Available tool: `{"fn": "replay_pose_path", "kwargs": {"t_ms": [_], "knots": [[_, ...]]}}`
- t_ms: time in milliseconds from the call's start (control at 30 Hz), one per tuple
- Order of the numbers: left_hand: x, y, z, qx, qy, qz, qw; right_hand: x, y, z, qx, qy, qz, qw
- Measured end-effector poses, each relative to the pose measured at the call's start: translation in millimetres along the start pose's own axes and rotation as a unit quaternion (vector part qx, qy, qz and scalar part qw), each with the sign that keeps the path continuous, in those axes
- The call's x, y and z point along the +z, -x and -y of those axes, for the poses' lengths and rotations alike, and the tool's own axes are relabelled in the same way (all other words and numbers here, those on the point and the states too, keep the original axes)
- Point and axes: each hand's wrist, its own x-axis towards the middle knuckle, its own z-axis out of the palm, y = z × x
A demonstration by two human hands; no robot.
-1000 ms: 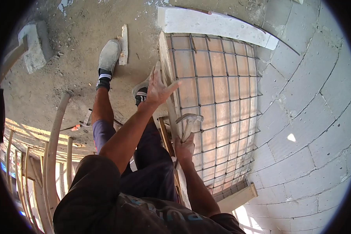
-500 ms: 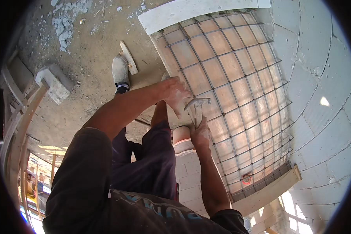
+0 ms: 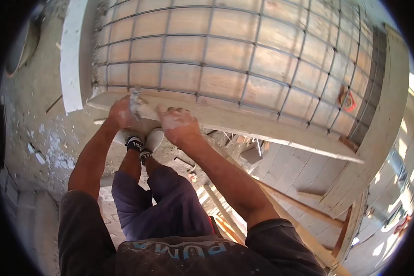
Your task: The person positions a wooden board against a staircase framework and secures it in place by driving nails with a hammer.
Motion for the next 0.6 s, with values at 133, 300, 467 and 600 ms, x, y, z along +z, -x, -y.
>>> {"fn": "replay_pose_path", "kwargs": {"t_ms": [133, 300, 467, 600], "knots": [[36.5, -10.5, 33.4, 0.055, 0.120, -0.031, 0.991, 8.8, 1.9, -15.1, -0.056, -0.081, -0.056, 0.994], [40.6, -18.9, 49.1, 0.234, -0.108, -0.038, 0.966, 17.5, 5.5, -24.2, -0.088, -0.112, -0.098, 0.985], [19.3, -19.6, 16.5, 0.239, 0.001, -0.054, 0.970, 22.8, 2.2, -31.3, -0.110, -0.189, -0.106, 0.970], [54.6, -26.1, 77.0, 0.208, -0.157, -0.043, 0.964, 47.2, 0.5, -20.7, -0.140, -0.187, -0.209, 0.950]]}}
